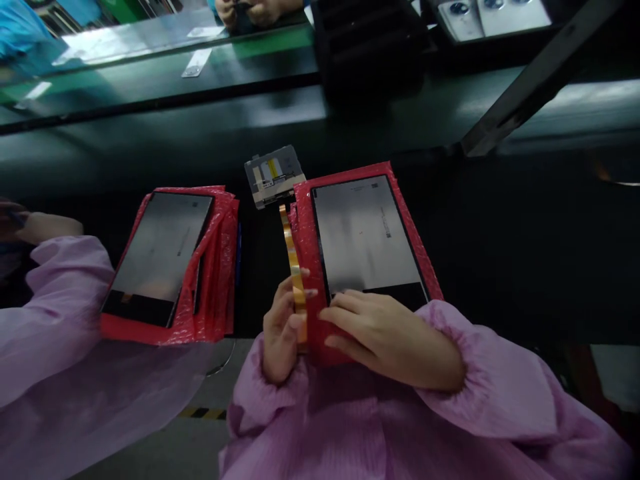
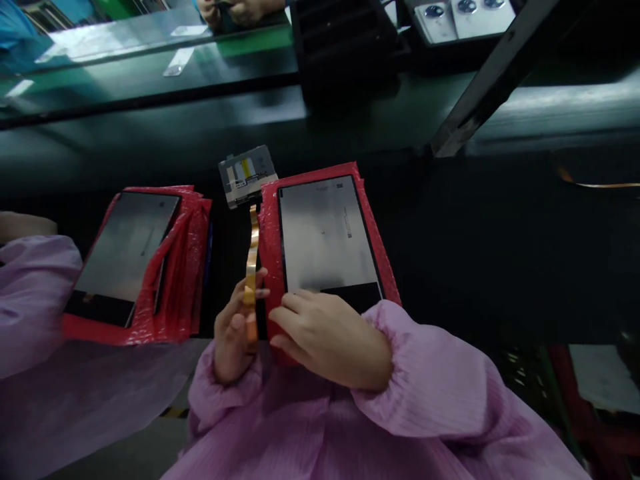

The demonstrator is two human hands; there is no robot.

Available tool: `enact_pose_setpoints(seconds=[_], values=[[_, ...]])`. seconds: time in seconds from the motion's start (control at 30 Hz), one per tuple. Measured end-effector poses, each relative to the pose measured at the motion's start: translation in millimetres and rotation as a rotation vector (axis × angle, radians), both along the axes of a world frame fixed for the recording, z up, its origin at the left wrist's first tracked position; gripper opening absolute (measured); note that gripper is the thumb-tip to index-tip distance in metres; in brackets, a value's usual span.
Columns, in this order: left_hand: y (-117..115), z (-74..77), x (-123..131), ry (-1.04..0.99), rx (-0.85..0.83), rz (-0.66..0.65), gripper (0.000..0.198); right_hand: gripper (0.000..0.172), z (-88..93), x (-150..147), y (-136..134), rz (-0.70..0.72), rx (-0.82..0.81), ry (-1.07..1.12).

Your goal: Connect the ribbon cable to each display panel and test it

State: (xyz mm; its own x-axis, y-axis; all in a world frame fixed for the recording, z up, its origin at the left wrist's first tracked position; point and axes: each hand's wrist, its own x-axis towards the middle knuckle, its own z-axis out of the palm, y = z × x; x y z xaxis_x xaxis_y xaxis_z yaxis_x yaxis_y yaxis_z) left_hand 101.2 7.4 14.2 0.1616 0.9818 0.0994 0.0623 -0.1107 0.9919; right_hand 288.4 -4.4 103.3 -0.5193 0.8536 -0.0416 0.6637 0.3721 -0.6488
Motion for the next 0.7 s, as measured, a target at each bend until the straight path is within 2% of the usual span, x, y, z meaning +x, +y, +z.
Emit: enact_pose_setpoints(seconds=[0.07, 0.13, 0.23, 0.27, 0.33, 0.4, 0.43, 0.47, 0.5, 0.6, 0.63, 0.7], values=[[0.4, 4.6, -9.4, -0.19, -0.19, 0.067, 0.027, 0.022, 0.1, 14.3, -8.0, -0.102, -0.047, 0.074], [2.2, 3.5, -24.3, -0.301, -0.318, 0.167, 0.025, 0.023, -6.3, 36.8, -12.9, -0.373, -0.077, 0.155], [4.1, -3.4, -54.1, -0.206, -0.417, 0.317, 0.025, 0.029, -25.5, 73.7, -16.5, -0.789, -0.02, 0.128], [3.2, -4.6, -63.4, -0.108, -0.418, 0.366, 0.025, 0.035, -32.9, 84.0, -17.5, -0.87, -0.006, 0.078], [-2.0, -2.7, -75.2, 0.128, -0.341, 0.465, 0.028, 0.048, -46.9, 98.4, -20.1, -0.939, -0.022, -0.01], [-11.6, 5.5, -73.4, 0.324, -0.153, 0.548, 0.034, 0.057, -57.6, 104.4, -22.5, -0.954, -0.075, -0.025], [-17.2, 10.9, -67.1, 0.381, -0.051, 0.54, 0.036, 0.059, -61.3, 104.7, -23.4, -0.956, -0.103, -0.001], [-22.8, 16.4, -57.8, 0.414, 0.034, 0.484, 0.037, 0.06, -64.0, 103.5, -23.7, -0.952, -0.128, 0.036], [-28.0, 21.3, -46.5, 0.432, 0.089, 0.37, 0.038, 0.06, -65.8, 101.3, -23.6, -0.937, -0.153, 0.077], [-37.7, 28.1, -11.8, 0.523, 0.082, -0.085, 0.05, 0.056, -66.6, 90.4, -21.8, -0.843, -0.245, 0.204], [-39.1, 27.5, -3.1, 0.561, 0.064, -0.16, 0.056, 0.055, -65.9, 86.0, -21.3, -0.82, -0.267, 0.231], [-39.8, 23.7, 7.4, 0.612, 0.038, -0.185, 0.064, 0.054, -64.0, 77.0, -21.5, -0.793, -0.266, 0.246]])
